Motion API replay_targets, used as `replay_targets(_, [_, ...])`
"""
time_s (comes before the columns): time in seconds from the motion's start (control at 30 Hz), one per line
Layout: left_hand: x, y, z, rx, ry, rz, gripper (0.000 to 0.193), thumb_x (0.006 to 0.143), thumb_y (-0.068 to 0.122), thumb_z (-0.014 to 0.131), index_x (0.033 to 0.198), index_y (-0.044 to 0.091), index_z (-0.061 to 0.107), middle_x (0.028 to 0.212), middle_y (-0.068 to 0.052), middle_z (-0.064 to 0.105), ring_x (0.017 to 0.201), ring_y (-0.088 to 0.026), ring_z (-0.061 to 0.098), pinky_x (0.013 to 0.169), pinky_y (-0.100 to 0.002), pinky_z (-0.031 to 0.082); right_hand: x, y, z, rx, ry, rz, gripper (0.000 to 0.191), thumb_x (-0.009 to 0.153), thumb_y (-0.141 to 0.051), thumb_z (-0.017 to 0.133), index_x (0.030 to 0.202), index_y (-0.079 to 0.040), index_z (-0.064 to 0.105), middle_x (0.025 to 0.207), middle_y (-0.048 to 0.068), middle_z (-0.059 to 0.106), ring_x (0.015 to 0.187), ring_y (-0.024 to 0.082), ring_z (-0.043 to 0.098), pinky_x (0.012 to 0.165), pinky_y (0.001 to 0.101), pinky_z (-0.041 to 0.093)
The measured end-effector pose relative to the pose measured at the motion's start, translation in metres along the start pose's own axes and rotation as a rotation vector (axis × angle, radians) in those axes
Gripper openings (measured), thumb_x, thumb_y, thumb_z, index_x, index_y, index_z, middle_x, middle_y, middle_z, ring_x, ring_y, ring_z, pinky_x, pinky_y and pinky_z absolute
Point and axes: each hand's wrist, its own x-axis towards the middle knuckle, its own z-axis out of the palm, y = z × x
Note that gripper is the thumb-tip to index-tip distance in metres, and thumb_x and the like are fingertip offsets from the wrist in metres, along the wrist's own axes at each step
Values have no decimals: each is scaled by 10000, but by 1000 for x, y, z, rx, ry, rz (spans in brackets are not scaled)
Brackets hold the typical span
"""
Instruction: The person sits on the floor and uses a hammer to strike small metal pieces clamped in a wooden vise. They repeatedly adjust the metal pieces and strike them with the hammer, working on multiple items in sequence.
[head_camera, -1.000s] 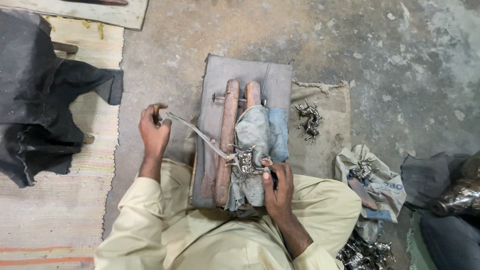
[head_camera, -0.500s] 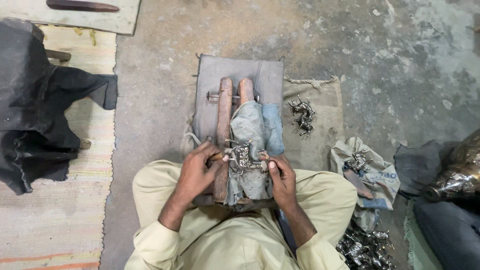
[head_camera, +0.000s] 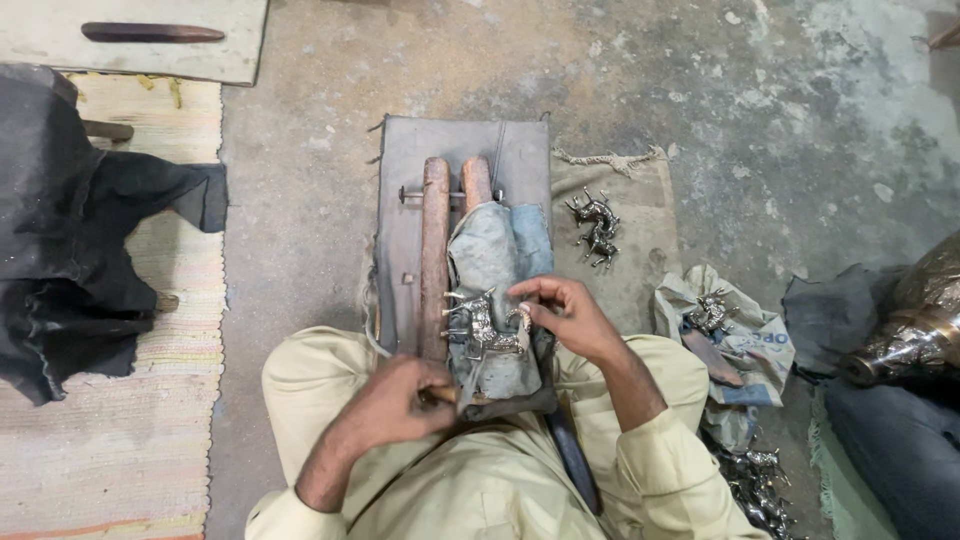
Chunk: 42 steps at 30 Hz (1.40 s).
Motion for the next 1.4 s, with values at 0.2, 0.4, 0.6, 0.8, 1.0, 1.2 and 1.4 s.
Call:
replay_targets(0.2, [-5, 7, 17, -338, -82, 289, 199, 872, 215, 799, 862, 25, 741, 703, -10, 687, 608, -84, 602, 539, -270, 467, 27, -2, -3, 236, -9, -11, 211, 971, -86, 719, 1172, -22, 725, 951, -21, 706, 844, 47, 617, 777, 229, 514])
replay_targets(0.4, [15, -14, -1, -391, 739, -62, 139, 992, 174, 695, 959, 43, 725, 710, 36, 630, 639, -43, 518, 566, -217, 414, 24, 6, -7, 129, 507, -190, 279, 918, -160, 761, 1160, -46, 684, 1040, -9, 718, 924, 85, 644, 826, 247, 520])
replay_targets(0.6, [27, -20, -22, -447, 828, 0, 156, 1047, 171, 632, 1040, 19, 667, 731, 25, 623, 660, -25, 556, 605, -194, 438, -36, 3, 22, -459, 522, 5, 269, 911, -314, 816, 960, -58, 751, 851, 11, 702, 736, 76, 615, 638, 277, 495])
replay_targets(0.8, [52, 0, -22, -472, 746, 127, 123, 1034, 119, 640, 1069, 5, 669, 770, 23, 635, 692, -29, 597, 631, -201, 473, -40, -9, 58, 136, 414, 24, 228, 805, -174, 868, 940, -51, 731, 822, -28, 668, 673, 33, 505, 610, 217, 430])
replay_targets(1.0, [48, 7, -22, -547, 735, 224, 116, 1041, 104, 632, 1098, 3, 646, 803, 31, 635, 720, -25, 601, 657, -199, 487, -55, -48, 90, -146, 382, -316, 331, 759, -179, 921, 881, -56, 638, 806, -11, 622, 647, 60, 567, 581, 242, 484])
replay_targets(1.2, [27, -11, -27, -394, 835, 125, 105, 1000, 100, 686, 1049, 9, 667, 766, 40, 591, 688, -18, 508, 604, -197, 402, -41, -65, 141, -665, 349, -463, 294, 762, -212, 891, 919, -87, 676, 941, 82, 621, 700, 257, 660, 600, 384, 519])
replay_targets(1.4, [-15, -28, -10, -127, 684, -118, 231, 861, 182, 794, 998, 14, 715, 676, -23, 645, 606, -76, 529, 545, -254, 421, -43, -58, 125, -440, 301, -314, 232, 846, -252, 834, 958, -99, 701, 1010, 59, 655, 814, 239, 707, 707, 399, 564])
